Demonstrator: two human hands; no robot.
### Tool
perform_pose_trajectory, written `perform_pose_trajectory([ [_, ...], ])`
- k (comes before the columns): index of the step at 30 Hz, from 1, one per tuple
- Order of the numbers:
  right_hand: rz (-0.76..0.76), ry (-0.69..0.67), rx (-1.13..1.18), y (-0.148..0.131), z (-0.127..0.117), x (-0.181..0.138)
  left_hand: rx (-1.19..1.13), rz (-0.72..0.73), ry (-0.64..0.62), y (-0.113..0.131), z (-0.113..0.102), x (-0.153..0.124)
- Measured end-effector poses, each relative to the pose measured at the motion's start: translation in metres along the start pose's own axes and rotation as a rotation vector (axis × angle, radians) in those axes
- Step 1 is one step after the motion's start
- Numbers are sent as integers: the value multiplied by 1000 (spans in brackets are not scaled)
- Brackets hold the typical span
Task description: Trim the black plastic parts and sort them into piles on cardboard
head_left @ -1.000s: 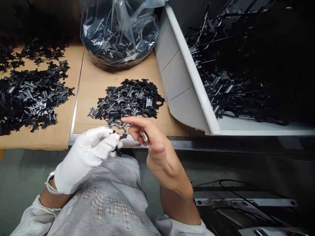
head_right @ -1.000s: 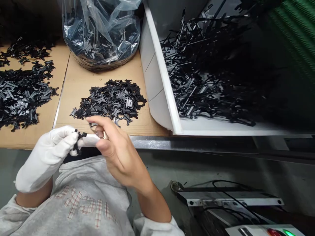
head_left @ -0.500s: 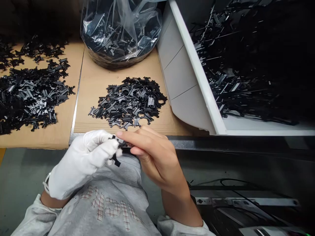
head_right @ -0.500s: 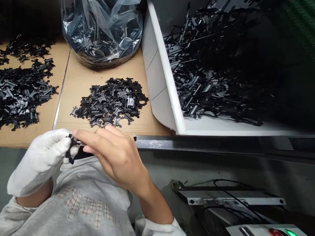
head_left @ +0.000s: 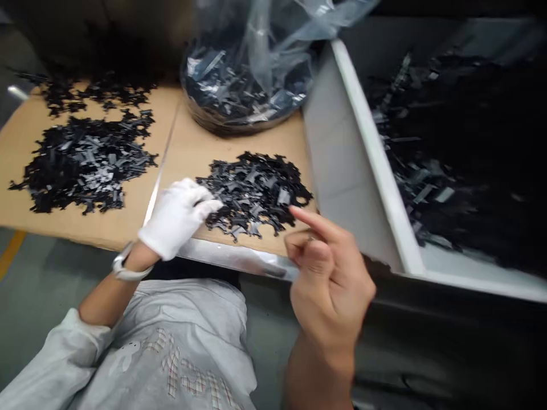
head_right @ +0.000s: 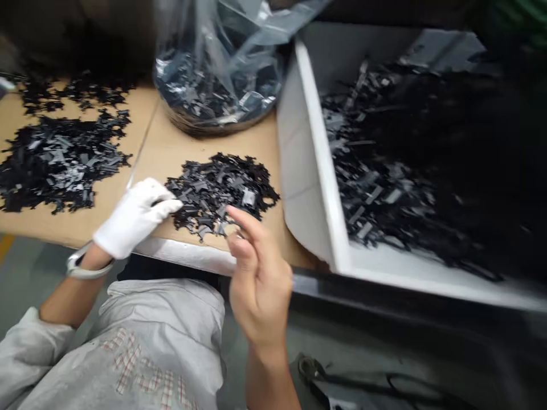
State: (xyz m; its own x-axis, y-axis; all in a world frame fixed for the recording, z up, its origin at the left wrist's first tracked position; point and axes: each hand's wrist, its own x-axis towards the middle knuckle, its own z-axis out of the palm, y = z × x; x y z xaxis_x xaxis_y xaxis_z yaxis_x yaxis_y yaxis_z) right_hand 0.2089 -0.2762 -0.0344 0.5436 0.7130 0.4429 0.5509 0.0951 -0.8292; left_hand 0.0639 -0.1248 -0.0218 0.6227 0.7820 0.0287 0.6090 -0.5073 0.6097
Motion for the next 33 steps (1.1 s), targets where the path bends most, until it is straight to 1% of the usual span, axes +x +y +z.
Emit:
perform_pose_trajectory([
  [3,-17,73,-54,2,-1,3,275,-61,10,-4,13,24],
  [5,-58,74,-90,2,-2,6,388,-84,86,-5,13,28],
  [6,-83,70,-111,1,-2,8,414,-92,136,-7,10,25],
  [8,-112,86,-155,1,-4,7,420,-133,266,-16,-3,10],
  [9,-113,103,-168,1,-4,6,413,-178,330,-25,-12,0],
  [10,-108,121,-171,1,-4,5,418,-253,406,-35,-23,-11],
  [11,-92,130,-171,1,-4,3,463,-360,445,-47,-35,-21],
  [12,-79,129,-170,2,-3,1,520,-489,435,-59,-45,-30],
  [13,-63,116,-172,2,-1,-1,568,-595,382,-71,-54,-36],
  [15,-59,78,-180,3,3,-3,597,-693,265,-89,-66,-44],
  [17,-54,35,-179,3,7,-4,579,-684,206,-98,-69,-46],
  [19,-60,9,-156,3,9,-5,560,-650,204,-101,-68,-44],
  [23,-65,-10,-111,5,7,-7,581,-652,191,-95,-66,-37],
  [27,-53,-14,-102,7,5,-10,558,-612,128,-92,-67,-32],
  [29,-38,-14,-96,7,5,-9,567,-605,149,-93,-69,-31],
  [33,-39,-28,-24,3,8,-4,595,-625,270,-92,-72,-31],
])
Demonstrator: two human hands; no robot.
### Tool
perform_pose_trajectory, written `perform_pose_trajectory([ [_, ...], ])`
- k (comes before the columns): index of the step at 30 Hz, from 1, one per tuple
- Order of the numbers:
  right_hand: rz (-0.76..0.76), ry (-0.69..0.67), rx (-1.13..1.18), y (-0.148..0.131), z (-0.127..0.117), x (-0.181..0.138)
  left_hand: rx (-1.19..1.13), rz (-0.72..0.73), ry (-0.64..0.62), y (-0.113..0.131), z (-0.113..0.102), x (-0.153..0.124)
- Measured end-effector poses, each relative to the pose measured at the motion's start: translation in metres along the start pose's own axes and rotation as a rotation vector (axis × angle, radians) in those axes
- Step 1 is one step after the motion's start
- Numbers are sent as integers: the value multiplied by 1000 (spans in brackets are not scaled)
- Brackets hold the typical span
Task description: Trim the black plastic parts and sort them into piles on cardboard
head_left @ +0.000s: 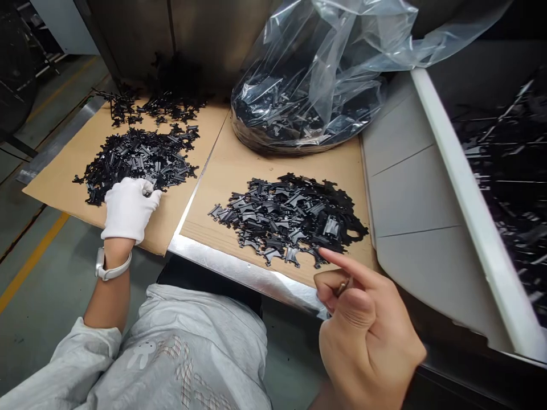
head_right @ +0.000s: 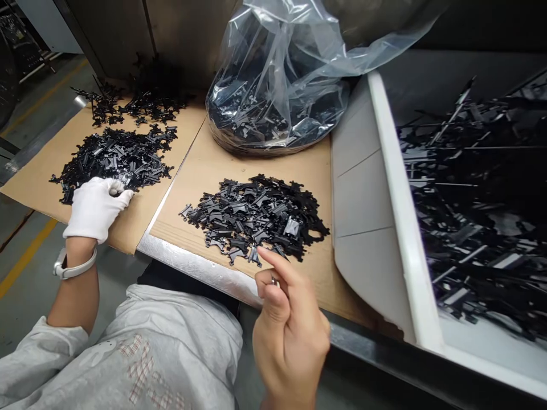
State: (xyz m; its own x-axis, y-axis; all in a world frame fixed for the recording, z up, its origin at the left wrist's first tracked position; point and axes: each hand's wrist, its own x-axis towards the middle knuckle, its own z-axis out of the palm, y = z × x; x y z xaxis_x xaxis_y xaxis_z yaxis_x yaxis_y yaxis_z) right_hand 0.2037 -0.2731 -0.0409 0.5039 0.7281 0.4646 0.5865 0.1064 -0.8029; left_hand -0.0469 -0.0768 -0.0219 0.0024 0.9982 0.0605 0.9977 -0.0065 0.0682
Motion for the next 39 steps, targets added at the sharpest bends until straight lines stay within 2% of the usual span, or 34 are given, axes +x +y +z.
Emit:
perform_pose_trajectory([
  [4,-9,-97,-8,-2,3,3,-50,0,-17,-2,-4,-4],
  [8,11,-167,-53,-1,4,0,97,13,-83,1,-4,-10],
  [13,-7,-205,-51,-3,4,-1,77,5,-2,7,-2,-13],
  [18,-45,-243,-58,-5,4,1,116,233,-9,5,-10,-4],
  [21,-65,-256,-64,-5,4,2,210,388,-145,6,-16,6],
  [24,-84,-269,-67,-6,4,2,320,479,-249,13,-21,13],
  [32,-63,-302,-33,-6,9,1,506,733,-263,36,-25,30],
  [39,28,-308,-13,-8,10,-1,500,871,-247,33,-21,42],
])
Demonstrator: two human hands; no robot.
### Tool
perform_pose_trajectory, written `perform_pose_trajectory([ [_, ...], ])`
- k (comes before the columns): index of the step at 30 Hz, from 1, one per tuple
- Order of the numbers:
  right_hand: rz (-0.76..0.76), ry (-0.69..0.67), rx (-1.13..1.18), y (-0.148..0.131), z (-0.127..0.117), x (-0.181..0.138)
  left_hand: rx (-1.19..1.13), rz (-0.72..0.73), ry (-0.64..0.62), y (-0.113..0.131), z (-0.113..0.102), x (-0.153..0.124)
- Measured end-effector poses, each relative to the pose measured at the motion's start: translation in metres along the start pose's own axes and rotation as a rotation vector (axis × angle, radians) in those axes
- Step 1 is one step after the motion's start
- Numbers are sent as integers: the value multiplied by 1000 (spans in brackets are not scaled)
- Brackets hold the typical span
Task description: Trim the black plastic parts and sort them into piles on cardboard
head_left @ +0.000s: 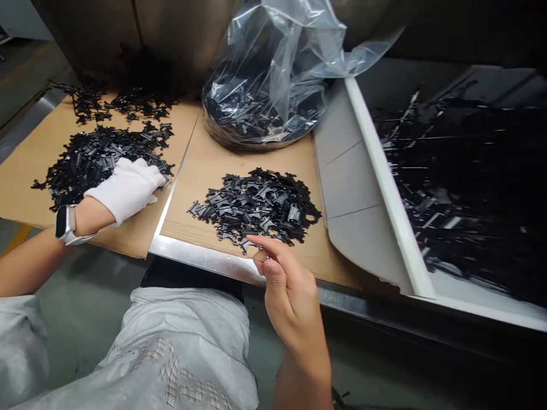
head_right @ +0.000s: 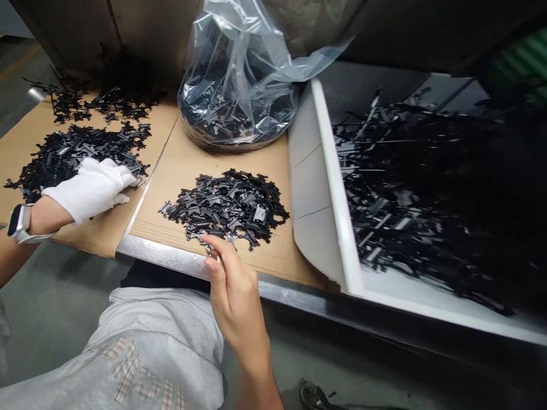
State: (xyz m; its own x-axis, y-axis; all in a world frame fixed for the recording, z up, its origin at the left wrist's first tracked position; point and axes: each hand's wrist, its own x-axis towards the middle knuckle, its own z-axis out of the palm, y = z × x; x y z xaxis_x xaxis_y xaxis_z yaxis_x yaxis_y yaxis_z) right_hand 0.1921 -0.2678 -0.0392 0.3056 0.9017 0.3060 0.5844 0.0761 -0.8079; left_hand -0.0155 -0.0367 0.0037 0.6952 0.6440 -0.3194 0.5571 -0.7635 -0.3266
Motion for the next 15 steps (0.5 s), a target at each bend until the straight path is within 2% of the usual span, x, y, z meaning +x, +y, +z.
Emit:
perform_pose_trajectory([
  [3,11,-19,21,-2,1,0,-2,35,-37,-2,1,7],
  [8,22,-41,17,-3,2,-1,23,31,-191,-6,-9,18],
  [10,34,-35,0,-3,0,-2,10,50,-131,-10,-15,16],
  [12,40,-26,-7,-3,-1,-3,-30,43,-21,-12,-19,15],
  [14,36,-19,-4,-3,-2,-4,-62,-15,71,-8,-21,17],
  [15,34,-18,-2,-3,-2,-3,-71,-60,77,-4,-22,19],
])
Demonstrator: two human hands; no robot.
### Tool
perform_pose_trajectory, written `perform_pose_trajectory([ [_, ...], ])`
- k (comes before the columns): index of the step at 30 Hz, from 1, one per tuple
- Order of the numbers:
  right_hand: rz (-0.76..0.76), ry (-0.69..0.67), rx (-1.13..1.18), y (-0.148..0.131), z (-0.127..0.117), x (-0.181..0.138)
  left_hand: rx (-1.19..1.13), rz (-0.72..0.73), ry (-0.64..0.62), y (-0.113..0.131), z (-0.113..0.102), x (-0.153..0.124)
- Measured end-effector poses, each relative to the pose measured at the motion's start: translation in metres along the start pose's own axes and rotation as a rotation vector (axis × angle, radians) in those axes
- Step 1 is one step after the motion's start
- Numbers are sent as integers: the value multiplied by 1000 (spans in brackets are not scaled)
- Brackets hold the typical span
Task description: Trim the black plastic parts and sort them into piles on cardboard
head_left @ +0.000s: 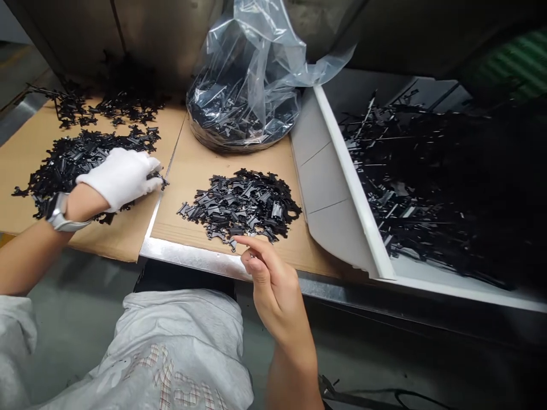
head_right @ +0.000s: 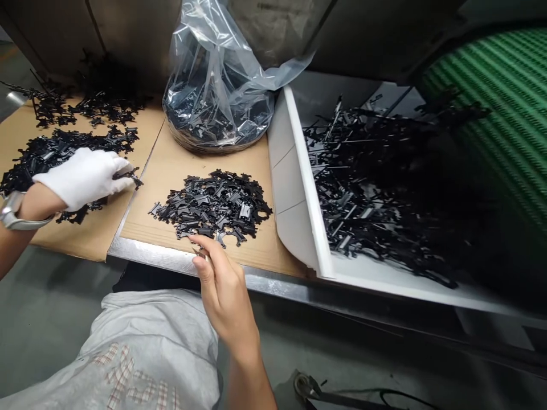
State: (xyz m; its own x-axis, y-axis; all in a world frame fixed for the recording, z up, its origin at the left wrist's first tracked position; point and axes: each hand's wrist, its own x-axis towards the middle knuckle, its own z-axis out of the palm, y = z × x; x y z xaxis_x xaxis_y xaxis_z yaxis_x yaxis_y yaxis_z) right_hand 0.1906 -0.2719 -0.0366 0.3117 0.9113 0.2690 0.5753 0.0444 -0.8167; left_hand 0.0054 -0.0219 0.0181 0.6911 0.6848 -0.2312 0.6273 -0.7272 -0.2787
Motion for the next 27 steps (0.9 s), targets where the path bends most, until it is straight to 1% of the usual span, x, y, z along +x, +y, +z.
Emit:
perform_pose_trajectory([
  [2,-3,-5,4,-1,0,1,-11,-99,-38,11,1,8],
  [4,-1,-17,8,-2,1,2,-38,-159,-84,20,3,18],
  [6,2,-20,1,-3,1,2,-70,-166,-118,24,6,26],
  [8,3,-15,-4,-2,0,2,-118,-152,-132,22,8,30],
  [10,9,-10,6,-1,-1,2,-174,-116,-89,19,10,28],
  [13,38,-11,55,-3,-1,4,-282,-46,98,21,12,13],
  [14,49,-8,85,-5,0,6,-374,-23,144,24,11,5],
  [15,62,-1,119,-7,1,8,-505,-2,165,30,9,-5],
  [18,104,29,229,-17,6,14,-1023,42,133,53,0,-36],
  [21,127,-1,333,-27,11,20,-1367,65,159,76,-9,-59],
  [24,149,-33,426,-32,13,21,-1617,41,156,94,-11,-65],
  [25,167,-27,452,-33,14,20,-1701,6,170,100,-11,-64],
  [27,214,12,502,-34,16,18,-1865,-75,241,113,-9,-61],
])
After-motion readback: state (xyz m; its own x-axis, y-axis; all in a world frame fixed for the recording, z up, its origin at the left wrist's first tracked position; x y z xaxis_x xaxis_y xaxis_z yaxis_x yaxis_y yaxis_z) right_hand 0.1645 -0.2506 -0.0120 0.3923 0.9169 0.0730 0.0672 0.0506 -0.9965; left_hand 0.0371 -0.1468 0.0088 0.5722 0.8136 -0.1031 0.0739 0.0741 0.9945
